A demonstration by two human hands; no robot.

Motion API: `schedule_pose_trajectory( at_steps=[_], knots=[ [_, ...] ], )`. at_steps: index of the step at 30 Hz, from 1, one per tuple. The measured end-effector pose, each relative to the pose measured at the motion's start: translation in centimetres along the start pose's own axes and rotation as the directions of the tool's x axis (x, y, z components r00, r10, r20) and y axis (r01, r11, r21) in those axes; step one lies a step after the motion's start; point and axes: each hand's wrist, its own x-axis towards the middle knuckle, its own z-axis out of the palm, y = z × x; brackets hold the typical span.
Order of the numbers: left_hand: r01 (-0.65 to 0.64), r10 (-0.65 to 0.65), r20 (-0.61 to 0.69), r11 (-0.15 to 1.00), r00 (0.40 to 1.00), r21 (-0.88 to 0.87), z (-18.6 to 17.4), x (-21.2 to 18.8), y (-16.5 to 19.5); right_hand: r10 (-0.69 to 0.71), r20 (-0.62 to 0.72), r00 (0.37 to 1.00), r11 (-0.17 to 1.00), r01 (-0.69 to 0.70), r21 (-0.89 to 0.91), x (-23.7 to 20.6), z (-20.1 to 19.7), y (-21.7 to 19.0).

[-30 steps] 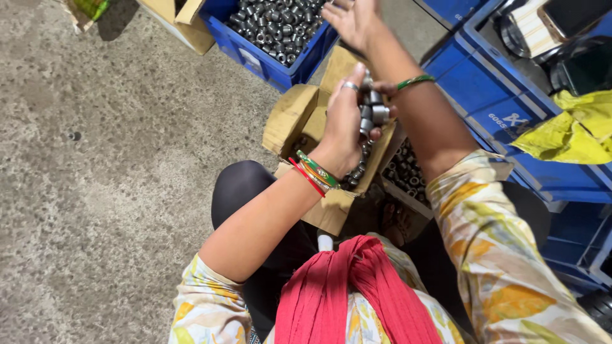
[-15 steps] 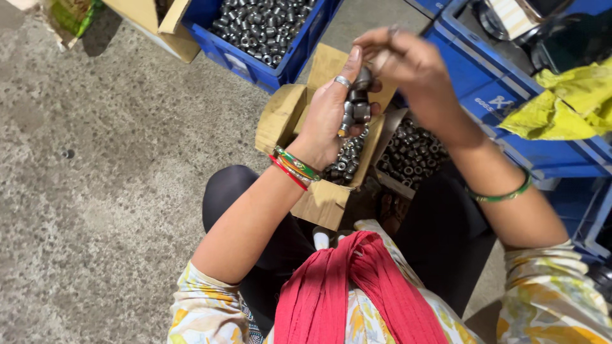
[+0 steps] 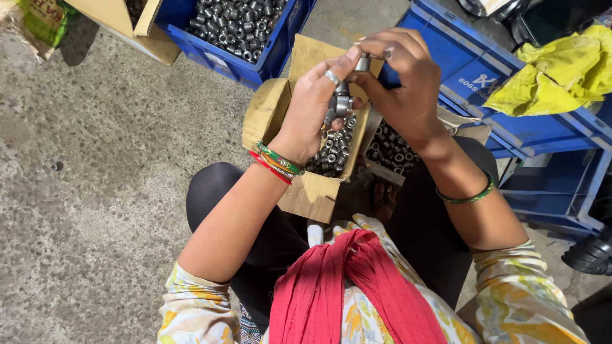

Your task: The person sits on the floor and repeatedly picks up small cylindrical metal parts from a cardboard box. They hold the parts in both hands, align them, and press them together to form short stacks, then place the stacks back into the box.

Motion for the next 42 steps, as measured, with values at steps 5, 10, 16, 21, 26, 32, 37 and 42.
schedule_pose_trajectory(
  at_steps=[5,10,16,21,26,32,37,42],
  knots=[
    [0.003,0.007,0.086,0.994,0.996,-0.114,-0.3,-0.3,0.2,-0.093,-0.042,0.995,0.996,0.093,0.0,0.2,-0.3,0.0],
    [-0.017,0.04,0.14,0.987,0.989,-0.16,-0.6,-0.6,0.2,-0.108,-0.089,0.99,0.99,0.115,0.082,0.1,-0.1,-0.2],
    [-0.05,0.063,0.153,0.995,0.986,-0.085,-0.5,-0.6,0.2,-0.088,-0.119,0.989,0.994,0.094,0.049,-0.1,1.0,0.1],
    [-0.018,0.031,0.15,0.996,0.988,-0.082,-0.6,-0.3,0.1,-0.129,-0.18,0.975,0.985,0.147,0.094,0.2,2.0,0.9],
    [-0.018,0.029,0.136,0.996,0.99,-0.083,-0.6,-0.1,-0.1,-0.08,-0.177,0.981,0.984,0.106,0.142,0.0,2.2,0.9],
    [-0.135,0.132,0.101,0.991,0.986,0.019,-0.3,-0.2,-0.4,-0.064,-0.173,0.983,0.99,0.085,0.116,0.0,2.0,0.5],
    [-0.19,0.187,0.033,0.972,0.982,0.139,-0.1,-0.1,-0.2,-0.058,-0.142,0.988,0.997,0.065,0.046,0.0,1.5,0.3],
    [-0.189,0.199,-0.038,0.966,0.979,0.174,-0.1,0.1,0.1,-0.047,-0.093,0.995,0.999,0.049,0.019,0.0,1.4,0.3]
  ],
)
